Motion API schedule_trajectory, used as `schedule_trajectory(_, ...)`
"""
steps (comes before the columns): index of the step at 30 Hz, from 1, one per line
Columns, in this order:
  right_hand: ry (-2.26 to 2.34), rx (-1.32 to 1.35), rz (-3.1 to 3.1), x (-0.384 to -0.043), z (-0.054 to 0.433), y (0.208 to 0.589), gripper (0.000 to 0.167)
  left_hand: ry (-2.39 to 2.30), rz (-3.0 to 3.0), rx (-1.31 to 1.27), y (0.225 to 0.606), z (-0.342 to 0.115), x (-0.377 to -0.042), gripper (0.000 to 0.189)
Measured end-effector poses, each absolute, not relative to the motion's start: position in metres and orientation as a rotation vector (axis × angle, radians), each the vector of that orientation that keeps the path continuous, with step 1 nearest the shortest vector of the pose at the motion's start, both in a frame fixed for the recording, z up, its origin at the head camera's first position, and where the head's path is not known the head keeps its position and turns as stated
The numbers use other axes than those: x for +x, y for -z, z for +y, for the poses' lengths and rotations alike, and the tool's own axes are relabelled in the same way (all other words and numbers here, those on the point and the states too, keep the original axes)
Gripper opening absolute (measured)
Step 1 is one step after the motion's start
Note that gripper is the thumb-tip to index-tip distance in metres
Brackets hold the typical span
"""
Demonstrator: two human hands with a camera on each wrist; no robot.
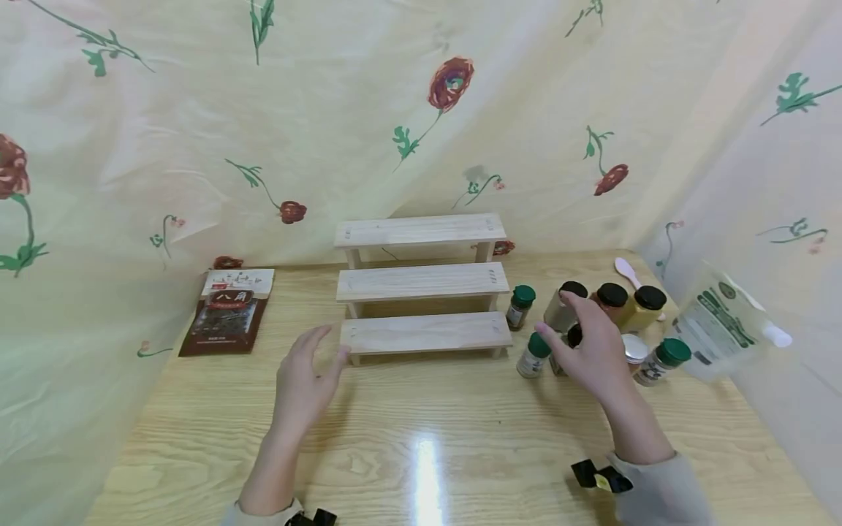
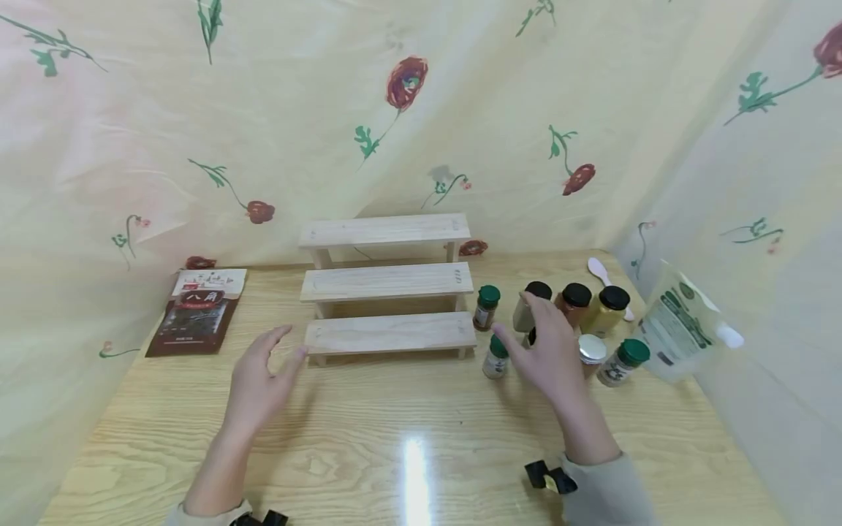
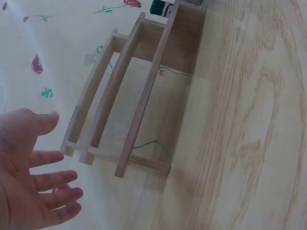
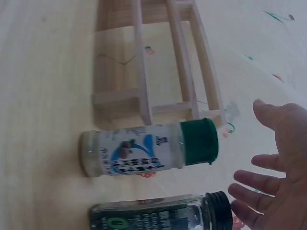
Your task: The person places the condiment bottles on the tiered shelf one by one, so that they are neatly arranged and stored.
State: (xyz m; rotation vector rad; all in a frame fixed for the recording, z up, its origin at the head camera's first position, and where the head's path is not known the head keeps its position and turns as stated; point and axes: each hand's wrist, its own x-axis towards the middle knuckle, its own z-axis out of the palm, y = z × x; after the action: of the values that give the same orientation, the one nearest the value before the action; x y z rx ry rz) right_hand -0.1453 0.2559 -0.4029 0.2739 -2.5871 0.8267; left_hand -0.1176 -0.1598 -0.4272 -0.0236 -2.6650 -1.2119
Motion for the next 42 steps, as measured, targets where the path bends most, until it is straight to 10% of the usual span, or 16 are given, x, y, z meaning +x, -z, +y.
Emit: schedule_trajectory(42,-0.86,0.252,-2.976,-0.223,0.249,0.398,0.055,2.217,-2.112,0.516,0.481,-0.149,-0.142,0.037)
